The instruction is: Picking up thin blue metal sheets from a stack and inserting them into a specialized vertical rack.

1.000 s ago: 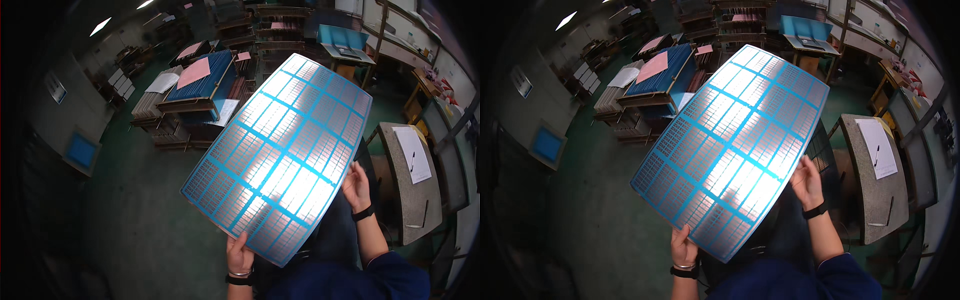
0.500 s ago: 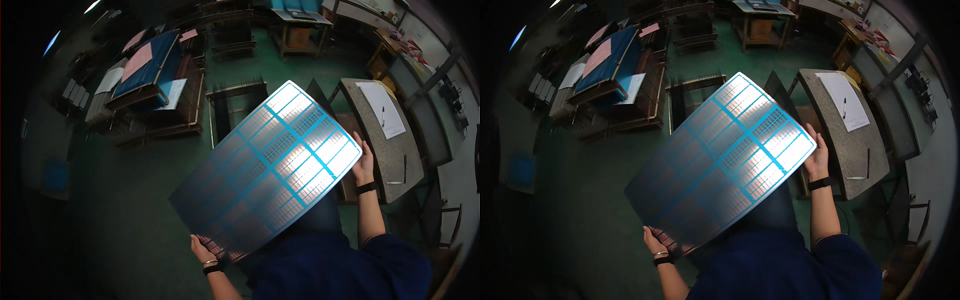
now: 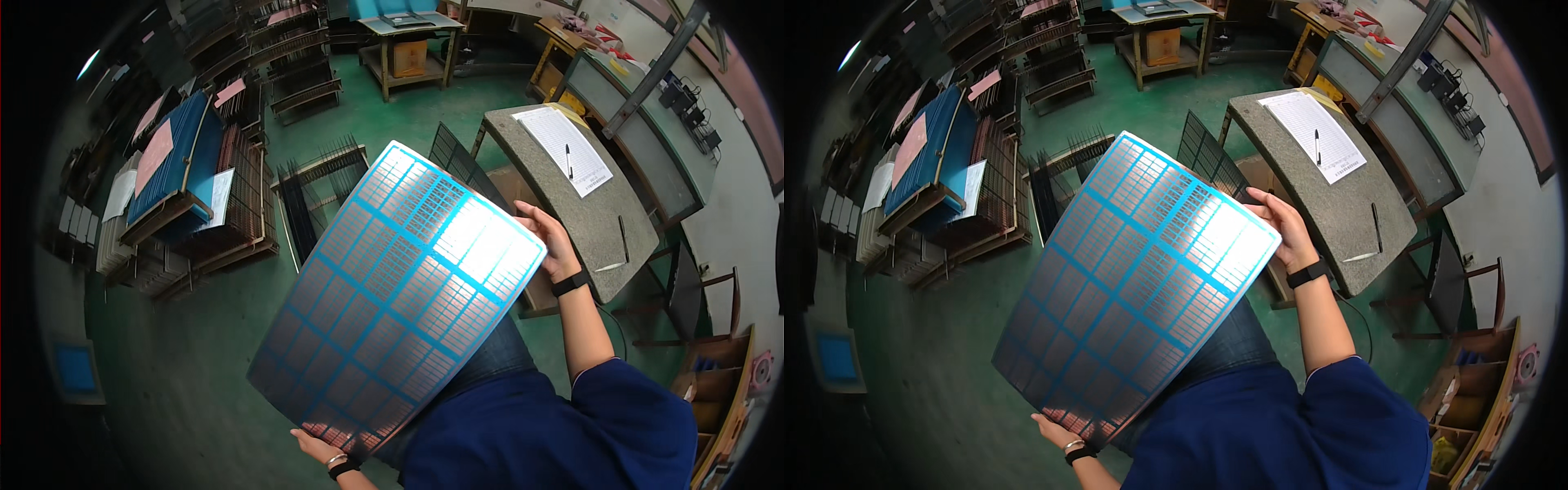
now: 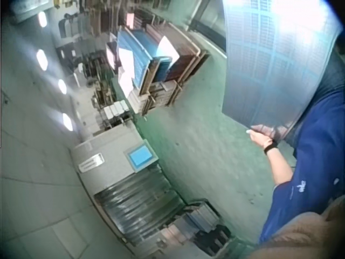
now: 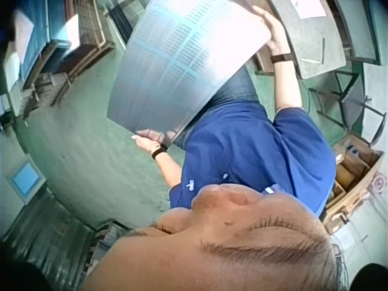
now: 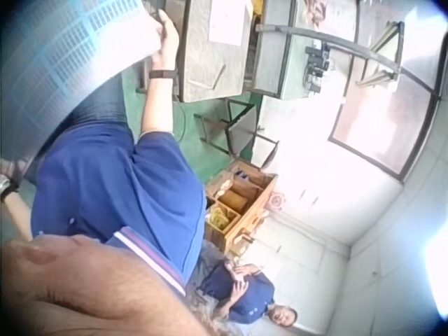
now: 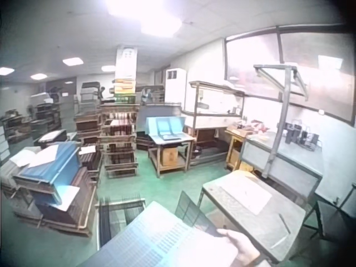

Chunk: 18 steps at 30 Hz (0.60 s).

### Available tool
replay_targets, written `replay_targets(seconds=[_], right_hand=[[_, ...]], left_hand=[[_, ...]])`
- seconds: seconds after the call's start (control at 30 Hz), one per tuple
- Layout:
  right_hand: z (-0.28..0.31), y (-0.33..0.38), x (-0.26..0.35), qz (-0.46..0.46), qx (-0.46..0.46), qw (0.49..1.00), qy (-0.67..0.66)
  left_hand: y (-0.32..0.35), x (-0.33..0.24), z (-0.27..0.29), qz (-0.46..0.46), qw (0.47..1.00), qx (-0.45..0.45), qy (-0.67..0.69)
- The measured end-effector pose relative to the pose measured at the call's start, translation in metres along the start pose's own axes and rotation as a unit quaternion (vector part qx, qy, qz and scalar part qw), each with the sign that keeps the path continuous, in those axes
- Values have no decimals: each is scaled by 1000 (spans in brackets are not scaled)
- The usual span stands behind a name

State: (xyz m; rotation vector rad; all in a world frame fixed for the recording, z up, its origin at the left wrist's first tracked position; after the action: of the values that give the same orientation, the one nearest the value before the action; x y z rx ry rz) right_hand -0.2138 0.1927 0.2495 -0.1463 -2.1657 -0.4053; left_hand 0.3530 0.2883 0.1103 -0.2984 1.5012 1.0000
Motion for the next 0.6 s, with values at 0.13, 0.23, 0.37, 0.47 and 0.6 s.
replay_targets(seconds=[0.13, 0.23, 0.37, 0.47, 0.6], right_hand=[[-2, -1, 21, -46, 44, 983, 171], [4, -9, 27, -68, 50, 963, 255], [-5, -28, 21, -7, 26, 957, 287], [24, -34, 10, 17, -5, 969, 248], [46, -34, 5, 70, -25, 978, 193]], left_hand=[[-6, -19, 8, -67, 995, 1, 72], [26, -71, -14, -157, 986, 38, 49], [28, -95, -8, -197, 976, 41, 84], [70, -142, -26, -138, 972, 154, 113], [44, -135, -18, -228, 956, 148, 112]])
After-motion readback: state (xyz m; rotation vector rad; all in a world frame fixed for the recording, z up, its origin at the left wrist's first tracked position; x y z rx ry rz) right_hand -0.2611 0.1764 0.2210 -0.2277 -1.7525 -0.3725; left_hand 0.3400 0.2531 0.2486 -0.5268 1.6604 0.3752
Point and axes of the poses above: each hand's wrist, its own y-axis away from the middle knuckle, its own z-axis out of the back of the hand, x = y × z, the point moved 1 cm from there along -y, towards the middle knuckle, and after that the axes turned 3 degrees about -z, right-handed, at the moved point
